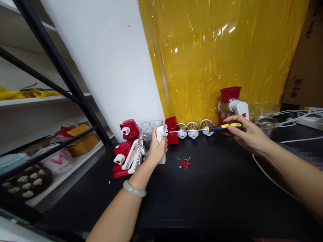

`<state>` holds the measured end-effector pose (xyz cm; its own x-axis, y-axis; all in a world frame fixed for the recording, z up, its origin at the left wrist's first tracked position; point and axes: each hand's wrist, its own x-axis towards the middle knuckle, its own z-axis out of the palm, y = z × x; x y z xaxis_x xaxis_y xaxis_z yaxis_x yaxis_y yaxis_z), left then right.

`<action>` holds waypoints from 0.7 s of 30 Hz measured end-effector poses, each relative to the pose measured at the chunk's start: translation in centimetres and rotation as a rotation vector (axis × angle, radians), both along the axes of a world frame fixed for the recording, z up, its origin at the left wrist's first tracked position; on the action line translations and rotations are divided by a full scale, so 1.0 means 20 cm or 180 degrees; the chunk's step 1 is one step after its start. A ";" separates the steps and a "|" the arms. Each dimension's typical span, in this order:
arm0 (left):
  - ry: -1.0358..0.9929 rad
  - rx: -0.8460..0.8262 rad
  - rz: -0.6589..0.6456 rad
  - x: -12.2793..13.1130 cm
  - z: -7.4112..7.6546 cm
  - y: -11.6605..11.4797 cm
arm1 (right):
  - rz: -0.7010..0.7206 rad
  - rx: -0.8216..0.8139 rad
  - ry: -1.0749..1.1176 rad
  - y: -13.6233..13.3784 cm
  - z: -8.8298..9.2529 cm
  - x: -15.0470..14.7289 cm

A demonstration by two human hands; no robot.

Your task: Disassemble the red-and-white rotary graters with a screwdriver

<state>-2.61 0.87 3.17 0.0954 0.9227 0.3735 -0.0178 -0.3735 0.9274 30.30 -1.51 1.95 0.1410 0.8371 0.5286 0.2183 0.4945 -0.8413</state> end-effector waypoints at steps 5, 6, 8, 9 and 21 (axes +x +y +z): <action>0.0073 -0.0065 -0.0008 -0.01 0.01 0.01 | 0.0377 -0.0200 0.0301 -0.02 0.01 -0.01; 0.0100 -0.0062 -0.0014 -0.01 0.01 0.00 | 0.0461 -0.0189 0.0502 -0.02 0.01 -0.02; 0.0162 -0.0048 -0.0031 0.00 0.00 0.00 | 0.0569 -0.0092 0.0844 -0.02 0.02 -0.03; 0.0189 -0.0040 -0.0036 0.00 0.00 0.00 | 0.0552 -0.0083 0.0888 -0.02 0.02 -0.03; 0.0295 -0.0044 -0.0125 -0.02 -0.01 0.02 | -0.0574 0.0420 -0.0882 -0.02 0.03 0.00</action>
